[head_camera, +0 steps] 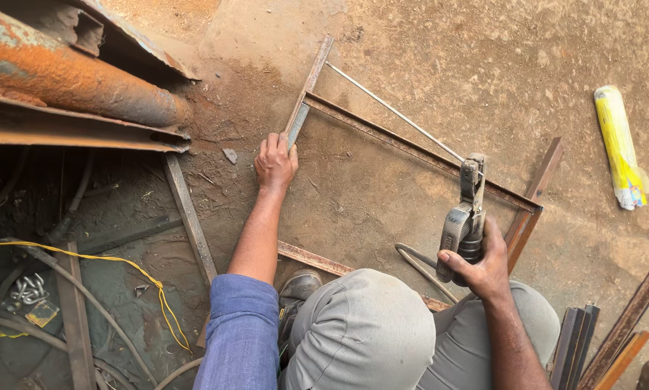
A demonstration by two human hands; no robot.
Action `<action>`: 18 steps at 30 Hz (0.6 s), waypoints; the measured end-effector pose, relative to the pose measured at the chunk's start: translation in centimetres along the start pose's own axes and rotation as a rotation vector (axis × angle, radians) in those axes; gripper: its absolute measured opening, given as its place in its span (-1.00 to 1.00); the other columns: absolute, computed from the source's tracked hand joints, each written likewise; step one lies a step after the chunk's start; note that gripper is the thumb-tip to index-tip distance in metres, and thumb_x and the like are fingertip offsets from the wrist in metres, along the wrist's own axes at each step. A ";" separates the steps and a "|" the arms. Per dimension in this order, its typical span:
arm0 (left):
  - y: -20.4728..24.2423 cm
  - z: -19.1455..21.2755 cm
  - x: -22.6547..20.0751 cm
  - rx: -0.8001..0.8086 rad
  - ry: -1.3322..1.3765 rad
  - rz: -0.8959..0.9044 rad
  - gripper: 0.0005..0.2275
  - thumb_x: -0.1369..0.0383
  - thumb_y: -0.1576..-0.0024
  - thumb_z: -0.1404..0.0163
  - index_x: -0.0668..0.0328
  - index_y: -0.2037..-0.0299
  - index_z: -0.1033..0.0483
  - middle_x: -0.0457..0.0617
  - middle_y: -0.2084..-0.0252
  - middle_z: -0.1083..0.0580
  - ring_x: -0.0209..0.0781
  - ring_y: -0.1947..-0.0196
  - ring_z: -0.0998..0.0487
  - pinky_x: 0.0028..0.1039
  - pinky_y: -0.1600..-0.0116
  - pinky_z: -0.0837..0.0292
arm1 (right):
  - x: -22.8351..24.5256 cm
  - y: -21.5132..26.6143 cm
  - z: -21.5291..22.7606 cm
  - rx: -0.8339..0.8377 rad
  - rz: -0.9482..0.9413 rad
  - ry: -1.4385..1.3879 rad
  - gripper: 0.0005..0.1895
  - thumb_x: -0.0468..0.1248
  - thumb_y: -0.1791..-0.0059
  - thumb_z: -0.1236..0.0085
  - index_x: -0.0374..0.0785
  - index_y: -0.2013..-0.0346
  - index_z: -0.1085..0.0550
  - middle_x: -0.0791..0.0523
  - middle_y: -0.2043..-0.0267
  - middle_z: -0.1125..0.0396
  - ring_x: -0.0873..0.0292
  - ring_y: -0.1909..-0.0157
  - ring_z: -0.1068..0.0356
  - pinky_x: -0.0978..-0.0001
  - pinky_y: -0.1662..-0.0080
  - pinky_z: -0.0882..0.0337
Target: The person welds a rectangular metal frame on the ground using a handheld welding torch. They measure the frame with a tape measure, mark it with a scribe, and weld the joints and a crossbar. The person sits on the floor throughout the process.
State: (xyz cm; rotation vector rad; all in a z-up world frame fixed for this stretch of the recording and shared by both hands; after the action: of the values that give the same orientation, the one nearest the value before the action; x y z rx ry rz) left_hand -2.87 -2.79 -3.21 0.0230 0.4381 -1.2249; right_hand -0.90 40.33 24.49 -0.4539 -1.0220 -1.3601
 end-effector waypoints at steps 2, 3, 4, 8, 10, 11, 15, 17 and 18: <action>0.0 0.0 0.1 -0.003 0.010 -0.003 -0.68 0.30 -0.15 -0.24 0.30 -0.05 -0.59 0.06 0.18 -0.56 -0.21 0.34 -0.56 -0.53 0.42 -0.58 | -0.2 0.0 0.0 -0.002 -0.036 0.038 -0.11 0.07 0.29 -0.41 -0.30 -0.17 -0.28 0.01 0.20 -0.37 0.14 0.18 -0.52 0.23 0.08 -0.60; 0.1 0.1 0.1 -0.010 0.006 -0.007 -0.68 0.30 -0.14 -0.25 0.30 -0.04 -0.59 0.06 0.17 -0.56 -0.21 0.33 -0.56 -0.52 0.40 -0.59 | -0.2 0.0 0.0 -0.005 -0.034 0.048 -0.11 0.08 0.29 -0.41 -0.30 -0.17 -0.28 -0.01 0.20 -0.37 0.12 0.18 -0.52 0.21 0.08 -0.60; 0.2 0.3 0.2 -0.017 0.001 -0.010 -0.67 0.29 -0.13 -0.25 0.30 -0.03 -0.60 0.07 0.16 -0.57 -0.21 0.33 -0.57 -0.51 0.39 -0.60 | -0.1 0.0 0.0 -0.009 -0.033 0.059 -0.11 0.08 0.28 -0.41 -0.31 -0.17 -0.28 -0.02 0.19 -0.37 0.11 0.18 -0.52 0.19 0.08 -0.60; -0.1 0.2 0.3 0.009 0.020 -0.001 -0.68 0.29 -0.15 -0.26 0.31 -0.04 -0.60 0.07 0.18 -0.57 -0.20 0.34 -0.57 -0.48 0.38 -0.60 | 0.2 -0.1 -0.2 -0.006 -0.020 0.071 -0.12 0.11 0.28 -0.41 -0.31 -0.13 -0.29 -0.01 0.19 -0.36 0.11 0.19 -0.52 0.20 0.10 -0.61; 0.1 0.4 0.1 0.002 0.019 -0.001 -0.68 0.30 -0.14 -0.26 0.31 -0.03 -0.60 0.07 0.18 -0.57 -0.20 0.34 -0.57 -0.47 0.38 -0.60 | 0.4 0.0 -0.3 -0.011 -0.014 0.141 -0.12 0.11 0.30 -0.42 -0.31 -0.12 -0.32 -0.01 0.19 -0.36 0.10 0.18 -0.50 0.19 0.09 -0.58; 0.0 0.6 0.1 -0.003 0.017 -0.001 -0.68 0.30 -0.13 -0.26 0.31 -0.02 -0.61 0.07 0.18 -0.57 -0.20 0.33 -0.58 -0.47 0.37 -0.60 | 0.6 -0.1 -0.4 -0.013 -0.008 0.176 -0.12 0.11 0.31 -0.43 -0.30 -0.12 -0.33 0.00 0.19 -0.36 0.10 0.17 -0.49 0.19 0.09 -0.57; -0.1 0.9 -0.2 -0.017 0.021 -0.005 -0.68 0.29 -0.12 -0.26 0.32 0.01 -0.60 0.06 0.19 -0.57 -0.17 0.32 -0.58 -0.45 0.35 -0.61 | 1.6 -0.3 -0.7 -0.001 0.044 0.197 -0.13 0.15 0.29 -0.42 -0.32 -0.10 -0.34 0.02 0.17 -0.36 0.08 0.12 -0.48 0.16 0.05 -0.53; -0.1 0.8 0.0 -0.011 0.031 -0.010 -0.67 0.30 -0.13 -0.26 0.35 -0.01 -0.59 0.09 0.18 -0.57 -0.16 0.33 -0.59 -0.44 0.36 -0.61 | 2.0 -0.4 -0.7 -0.005 0.052 0.198 -0.12 0.15 0.31 -0.42 -0.32 -0.09 -0.34 0.03 0.17 -0.38 0.07 0.11 -0.48 0.13 0.03 -0.52; -0.2 0.7 0.0 -0.022 0.036 -0.015 -0.67 0.29 -0.12 -0.25 0.35 0.00 -0.59 0.10 0.17 -0.57 -0.15 0.31 -0.59 -0.43 0.36 -0.62 | 2.1 -0.5 -0.8 -0.008 0.055 0.211 -0.12 0.14 0.30 -0.42 -0.32 -0.10 -0.34 0.01 0.15 -0.37 0.06 0.09 -0.47 0.11 0.02 -0.51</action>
State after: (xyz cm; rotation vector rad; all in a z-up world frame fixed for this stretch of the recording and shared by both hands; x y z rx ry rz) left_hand -2.84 -3.05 -2.51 0.0230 0.4842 -1.2354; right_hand -1.34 38.38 25.64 -0.3337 -0.8252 -1.3322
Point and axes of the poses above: each hand's wrist, its own y-axis away from the middle knuckle, its own z-axis out of the back of the hand, x = y × z, the point moved 5 cm from there along -y, towards the middle knuckle
